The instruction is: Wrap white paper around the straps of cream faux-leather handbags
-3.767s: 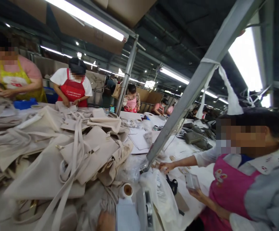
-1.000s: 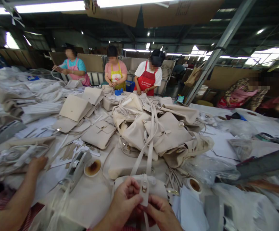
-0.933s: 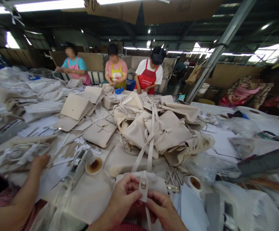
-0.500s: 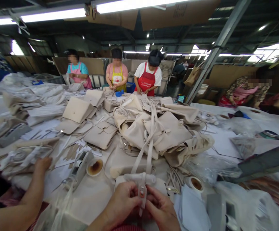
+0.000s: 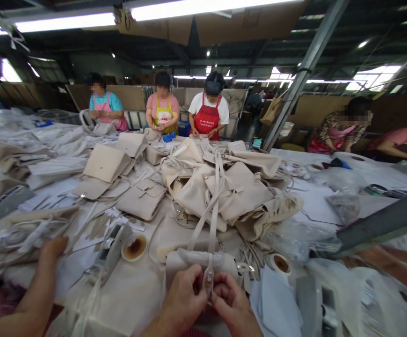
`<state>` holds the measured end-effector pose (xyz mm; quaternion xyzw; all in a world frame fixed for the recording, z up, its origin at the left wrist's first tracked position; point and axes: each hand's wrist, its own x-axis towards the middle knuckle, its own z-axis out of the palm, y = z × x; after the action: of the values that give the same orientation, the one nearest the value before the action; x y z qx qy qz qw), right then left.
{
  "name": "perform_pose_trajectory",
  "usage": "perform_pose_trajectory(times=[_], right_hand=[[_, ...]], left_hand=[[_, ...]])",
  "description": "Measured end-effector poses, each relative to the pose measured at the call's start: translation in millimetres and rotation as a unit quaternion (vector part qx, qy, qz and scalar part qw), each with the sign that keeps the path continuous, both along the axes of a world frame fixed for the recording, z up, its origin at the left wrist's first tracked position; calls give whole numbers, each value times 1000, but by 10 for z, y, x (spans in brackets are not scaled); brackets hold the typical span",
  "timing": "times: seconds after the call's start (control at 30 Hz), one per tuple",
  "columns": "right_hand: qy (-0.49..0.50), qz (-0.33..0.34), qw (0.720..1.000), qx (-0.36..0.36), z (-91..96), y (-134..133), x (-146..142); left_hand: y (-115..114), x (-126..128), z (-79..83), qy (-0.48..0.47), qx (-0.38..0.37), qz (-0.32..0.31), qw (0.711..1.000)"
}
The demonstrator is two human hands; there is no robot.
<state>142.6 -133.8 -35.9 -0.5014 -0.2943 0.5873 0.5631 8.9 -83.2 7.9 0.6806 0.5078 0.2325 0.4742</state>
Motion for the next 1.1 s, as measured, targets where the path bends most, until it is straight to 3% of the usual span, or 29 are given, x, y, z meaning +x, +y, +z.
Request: perform_pose_trajectory(times=[0.1, 0.17, 0.4, 0.73, 0.97, 1.1], right_hand=[[84, -19, 996, -15, 65, -2, -3], [121, -23, 992, -25, 106, -16, 6], [131, -34, 990, -48, 86, -74, -23], [140, -93, 983, -70, 162, -61, -113], [101, -47, 992, -63, 104, -42, -95], [37, -36, 998, -42, 139, -13, -63]], left_hand=[[-61, 37, 86, 49, 81, -37, 995], [-70, 36, 112, 47, 80, -42, 995], [-11, -31, 25, -87, -100, -7, 991], [-7, -14, 13, -211, -203, 1, 956], [-37, -4, -47, -212, -207, 24, 955], [-57, -29, 31, -244, -320, 17, 915]])
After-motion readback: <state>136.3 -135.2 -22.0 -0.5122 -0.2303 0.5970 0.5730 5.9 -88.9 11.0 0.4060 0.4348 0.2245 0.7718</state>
